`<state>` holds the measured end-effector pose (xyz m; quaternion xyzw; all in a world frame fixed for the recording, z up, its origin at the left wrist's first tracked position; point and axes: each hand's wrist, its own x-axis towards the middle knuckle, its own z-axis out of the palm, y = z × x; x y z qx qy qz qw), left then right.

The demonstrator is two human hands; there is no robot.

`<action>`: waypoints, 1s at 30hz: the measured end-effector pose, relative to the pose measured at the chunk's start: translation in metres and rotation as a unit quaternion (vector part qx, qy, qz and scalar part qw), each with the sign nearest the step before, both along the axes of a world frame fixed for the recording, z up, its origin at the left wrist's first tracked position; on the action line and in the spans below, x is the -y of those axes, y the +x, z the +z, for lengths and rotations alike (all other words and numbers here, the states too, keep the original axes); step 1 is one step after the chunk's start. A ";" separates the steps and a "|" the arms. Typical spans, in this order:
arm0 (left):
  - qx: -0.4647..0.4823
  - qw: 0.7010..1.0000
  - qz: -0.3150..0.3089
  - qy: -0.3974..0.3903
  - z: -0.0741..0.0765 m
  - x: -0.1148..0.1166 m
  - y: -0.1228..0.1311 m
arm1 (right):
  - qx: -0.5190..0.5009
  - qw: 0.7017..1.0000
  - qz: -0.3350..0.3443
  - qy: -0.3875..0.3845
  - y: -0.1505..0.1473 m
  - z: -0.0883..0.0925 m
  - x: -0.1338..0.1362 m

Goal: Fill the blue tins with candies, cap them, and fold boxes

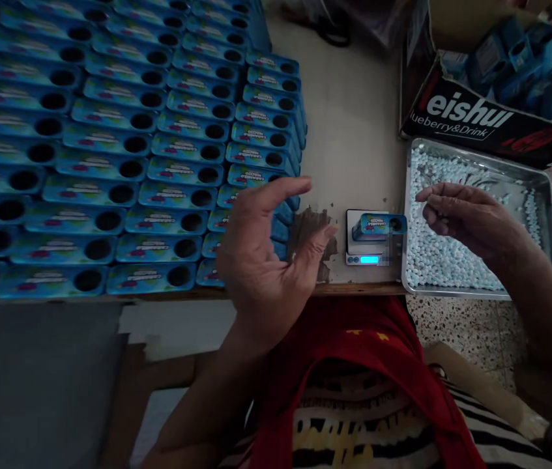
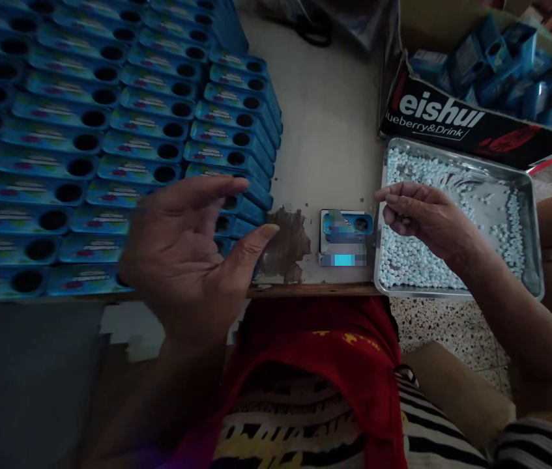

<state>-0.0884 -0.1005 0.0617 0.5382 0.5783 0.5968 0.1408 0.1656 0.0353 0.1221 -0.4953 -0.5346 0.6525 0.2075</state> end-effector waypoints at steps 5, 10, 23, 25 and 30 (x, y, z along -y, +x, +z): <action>0.107 0.989 -0.098 0.005 -0.011 -0.006 0.015 | 0.013 1.000 0.024 0.016 -0.001 0.000 0.003; 0.119 0.986 -0.103 -0.051 -0.029 -0.011 0.023 | 0.015 0.999 0.024 0.022 0.000 0.002 0.005; 0.061 0.977 -0.134 -0.154 -0.087 -0.049 0.043 | 0.077 0.986 0.004 0.151 0.046 -0.016 0.001; 0.025 0.973 -0.167 -0.157 -0.082 -0.059 0.048 | 0.079 0.984 -0.042 0.156 0.055 -0.035 0.004; -0.241 0.944 -0.225 -0.025 -0.027 -0.079 0.071 | -0.122 0.975 -0.182 -0.045 0.055 -0.085 0.014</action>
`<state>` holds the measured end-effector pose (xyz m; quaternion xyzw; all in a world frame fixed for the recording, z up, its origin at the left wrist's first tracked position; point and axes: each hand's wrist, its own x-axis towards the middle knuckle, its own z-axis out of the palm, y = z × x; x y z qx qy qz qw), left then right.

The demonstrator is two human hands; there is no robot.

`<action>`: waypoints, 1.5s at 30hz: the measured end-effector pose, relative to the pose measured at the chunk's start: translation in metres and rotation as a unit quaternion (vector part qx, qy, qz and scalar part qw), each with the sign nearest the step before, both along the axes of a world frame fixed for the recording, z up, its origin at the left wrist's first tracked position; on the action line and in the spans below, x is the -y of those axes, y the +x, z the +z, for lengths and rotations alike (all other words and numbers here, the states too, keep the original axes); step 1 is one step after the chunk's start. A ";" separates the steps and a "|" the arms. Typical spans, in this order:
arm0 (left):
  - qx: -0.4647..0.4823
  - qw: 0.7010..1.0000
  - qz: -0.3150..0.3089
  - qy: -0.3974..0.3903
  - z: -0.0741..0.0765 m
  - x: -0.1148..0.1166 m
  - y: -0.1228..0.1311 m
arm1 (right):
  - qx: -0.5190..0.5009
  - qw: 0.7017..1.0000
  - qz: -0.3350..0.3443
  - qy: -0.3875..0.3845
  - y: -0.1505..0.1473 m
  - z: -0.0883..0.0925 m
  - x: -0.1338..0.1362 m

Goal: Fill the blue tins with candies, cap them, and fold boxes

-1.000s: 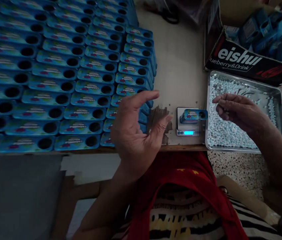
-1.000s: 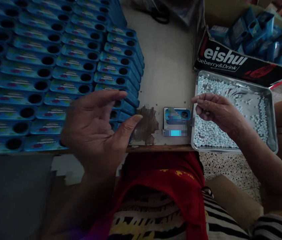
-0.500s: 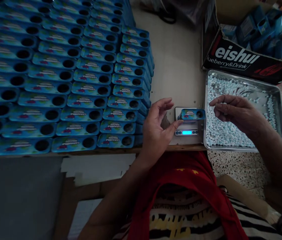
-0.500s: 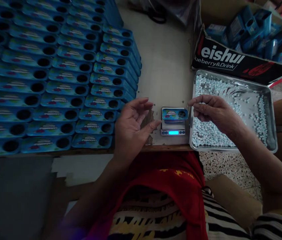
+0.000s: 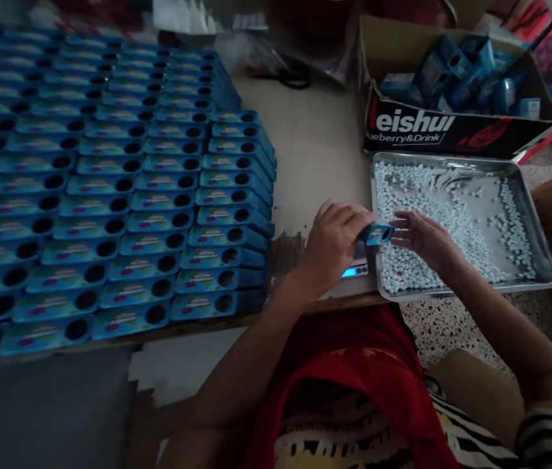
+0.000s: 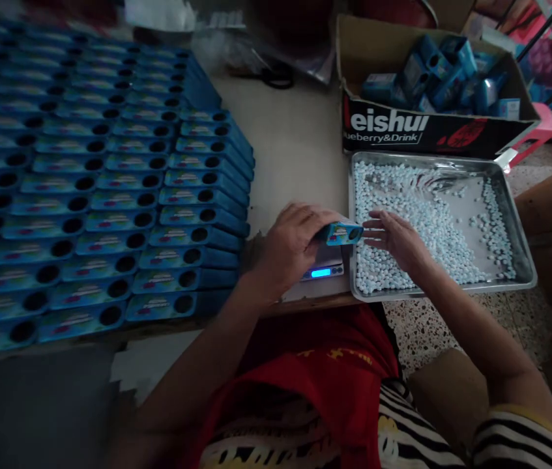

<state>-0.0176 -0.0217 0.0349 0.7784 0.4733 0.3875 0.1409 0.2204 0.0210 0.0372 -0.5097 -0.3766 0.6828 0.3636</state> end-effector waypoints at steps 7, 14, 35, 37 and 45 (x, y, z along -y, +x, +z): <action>-0.092 0.992 -0.012 0.087 0.016 -0.015 0.029 | -0.223 0.964 -0.035 -0.140 -0.018 -0.017 0.008; 0.186 0.969 0.134 -0.090 -0.019 -0.003 -0.001 | -0.211 0.961 0.006 -0.179 -0.015 -0.018 -0.001; 0.247 0.949 0.188 -0.049 0.008 0.080 -0.051 | -0.007 0.997 0.025 -0.068 -0.003 0.027 -0.006; 0.251 0.947 0.199 -0.011 0.022 0.085 -0.059 | 0.011 0.998 0.026 -0.061 -0.005 0.035 -0.006; 0.278 0.944 0.172 0.044 0.025 0.082 -0.072 | 0.031 0.991 0.128 0.002 -0.042 0.056 -0.006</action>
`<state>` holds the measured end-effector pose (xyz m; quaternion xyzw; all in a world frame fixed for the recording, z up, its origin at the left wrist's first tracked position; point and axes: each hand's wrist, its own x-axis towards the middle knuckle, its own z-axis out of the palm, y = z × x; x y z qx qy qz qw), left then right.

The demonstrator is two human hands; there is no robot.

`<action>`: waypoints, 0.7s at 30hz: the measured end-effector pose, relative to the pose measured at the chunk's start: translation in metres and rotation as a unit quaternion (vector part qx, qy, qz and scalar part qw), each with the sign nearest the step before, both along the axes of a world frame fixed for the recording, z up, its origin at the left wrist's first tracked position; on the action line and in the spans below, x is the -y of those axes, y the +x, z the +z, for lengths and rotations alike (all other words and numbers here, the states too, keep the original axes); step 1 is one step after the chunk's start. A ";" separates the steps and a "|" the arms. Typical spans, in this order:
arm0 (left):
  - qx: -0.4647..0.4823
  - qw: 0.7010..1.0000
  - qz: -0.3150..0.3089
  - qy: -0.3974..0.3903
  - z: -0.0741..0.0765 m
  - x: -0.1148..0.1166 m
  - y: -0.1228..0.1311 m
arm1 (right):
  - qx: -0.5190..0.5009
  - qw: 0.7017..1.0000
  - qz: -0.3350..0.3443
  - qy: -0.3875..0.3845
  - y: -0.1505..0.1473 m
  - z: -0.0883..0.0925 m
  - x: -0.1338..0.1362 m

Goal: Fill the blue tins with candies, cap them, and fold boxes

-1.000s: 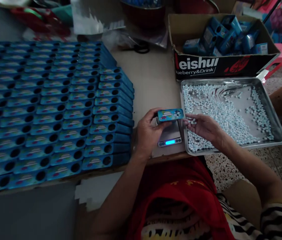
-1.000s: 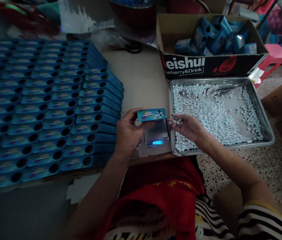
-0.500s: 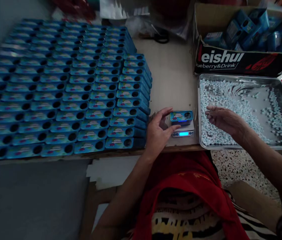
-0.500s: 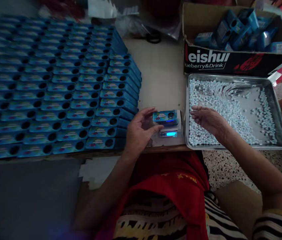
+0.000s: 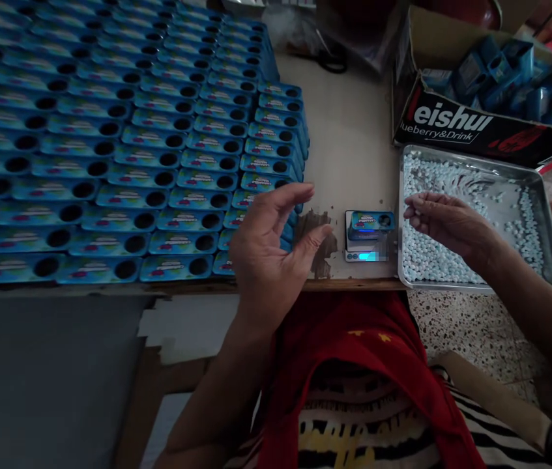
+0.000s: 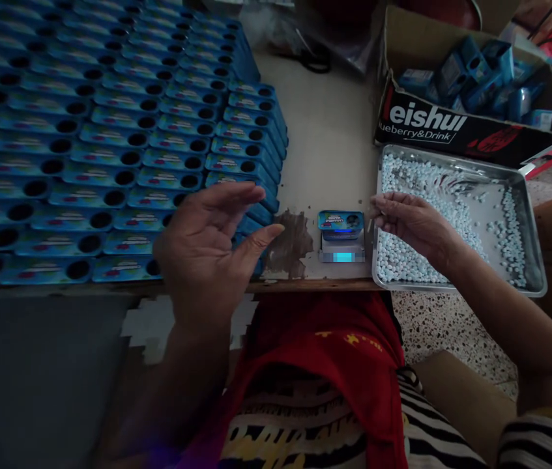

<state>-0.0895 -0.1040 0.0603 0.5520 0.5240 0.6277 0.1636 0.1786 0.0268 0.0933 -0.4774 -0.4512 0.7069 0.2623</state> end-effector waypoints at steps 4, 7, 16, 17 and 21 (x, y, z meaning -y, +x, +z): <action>-0.008 1.000 0.004 -0.009 -0.004 0.001 -0.004 | 0.003 1.000 0.016 0.002 -0.009 0.011 -0.004; -0.009 1.000 -0.006 -0.020 -0.004 0.002 -0.005 | 0.004 1.000 0.030 0.007 -0.009 0.018 -0.005; -0.005 0.995 -0.052 -0.080 -0.013 -0.004 0.011 | 0.048 0.993 0.068 0.079 -0.009 0.019 -0.001; 0.002 0.995 -0.055 -0.083 -0.017 -0.006 0.013 | 0.051 0.993 0.069 0.084 -0.008 0.020 -0.001; 0.049 0.992 -0.061 -0.103 -0.047 -0.017 0.026 | 0.077 0.988 0.071 0.116 0.003 0.026 -0.004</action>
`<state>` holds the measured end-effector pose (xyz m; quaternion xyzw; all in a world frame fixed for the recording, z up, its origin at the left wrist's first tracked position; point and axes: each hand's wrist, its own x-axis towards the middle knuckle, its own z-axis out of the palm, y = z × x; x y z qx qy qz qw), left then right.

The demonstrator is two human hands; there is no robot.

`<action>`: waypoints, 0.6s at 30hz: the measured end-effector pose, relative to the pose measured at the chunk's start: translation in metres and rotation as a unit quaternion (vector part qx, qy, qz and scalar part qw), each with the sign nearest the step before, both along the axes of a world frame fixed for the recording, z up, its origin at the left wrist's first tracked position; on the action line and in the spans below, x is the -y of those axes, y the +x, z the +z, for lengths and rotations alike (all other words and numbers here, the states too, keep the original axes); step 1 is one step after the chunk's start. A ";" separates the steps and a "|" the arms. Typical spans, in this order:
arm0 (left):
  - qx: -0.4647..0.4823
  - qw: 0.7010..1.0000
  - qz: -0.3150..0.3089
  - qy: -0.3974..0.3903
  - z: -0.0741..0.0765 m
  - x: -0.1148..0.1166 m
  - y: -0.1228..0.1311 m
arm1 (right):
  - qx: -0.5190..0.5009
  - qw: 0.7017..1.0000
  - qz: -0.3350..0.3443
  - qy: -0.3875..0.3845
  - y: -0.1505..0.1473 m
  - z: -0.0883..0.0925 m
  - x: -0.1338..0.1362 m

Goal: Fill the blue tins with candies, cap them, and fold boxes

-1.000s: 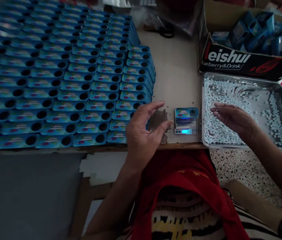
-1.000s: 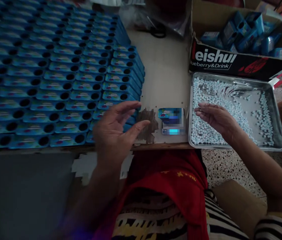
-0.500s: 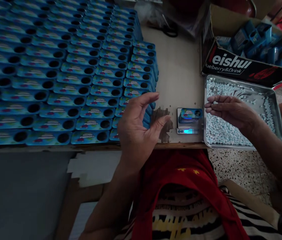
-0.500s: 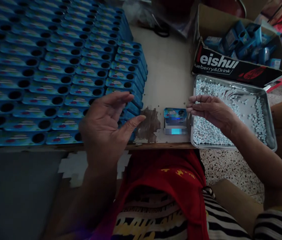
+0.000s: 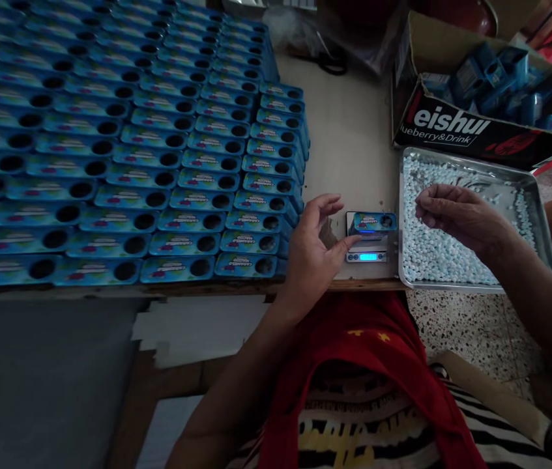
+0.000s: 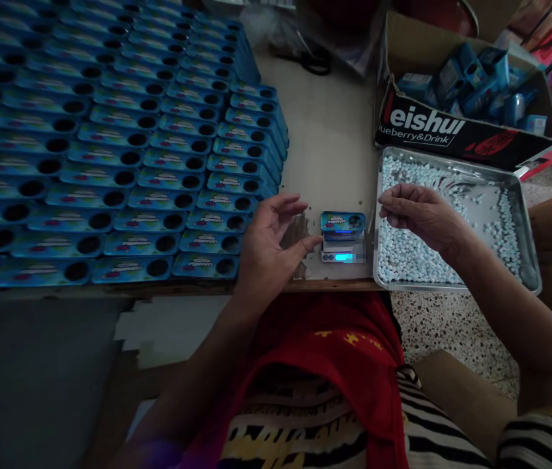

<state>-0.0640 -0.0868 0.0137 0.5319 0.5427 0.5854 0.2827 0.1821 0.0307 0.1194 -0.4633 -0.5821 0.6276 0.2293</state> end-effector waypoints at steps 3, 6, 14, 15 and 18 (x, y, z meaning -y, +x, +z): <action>0.012 0.999 0.010 -0.040 -0.026 -0.014 0.011 | 0.055 0.995 0.018 0.076 0.019 -0.003 -0.006; -0.021 0.995 -0.024 -0.093 -0.037 -0.030 0.022 | 0.147 0.969 0.000 0.197 0.039 -0.022 -0.006; -0.347 0.926 -0.111 0.097 0.029 -0.053 0.055 | -0.155 0.966 -0.152 -0.142 0.025 -0.093 0.027; -0.370 0.916 -0.114 0.106 0.034 -0.055 0.058 | -0.195 0.951 -0.156 -0.183 0.021 -0.095 0.030; -0.386 0.912 -0.106 0.085 0.032 -0.062 0.061 | -0.263 0.921 -0.152 -0.243 0.015 -0.094 0.034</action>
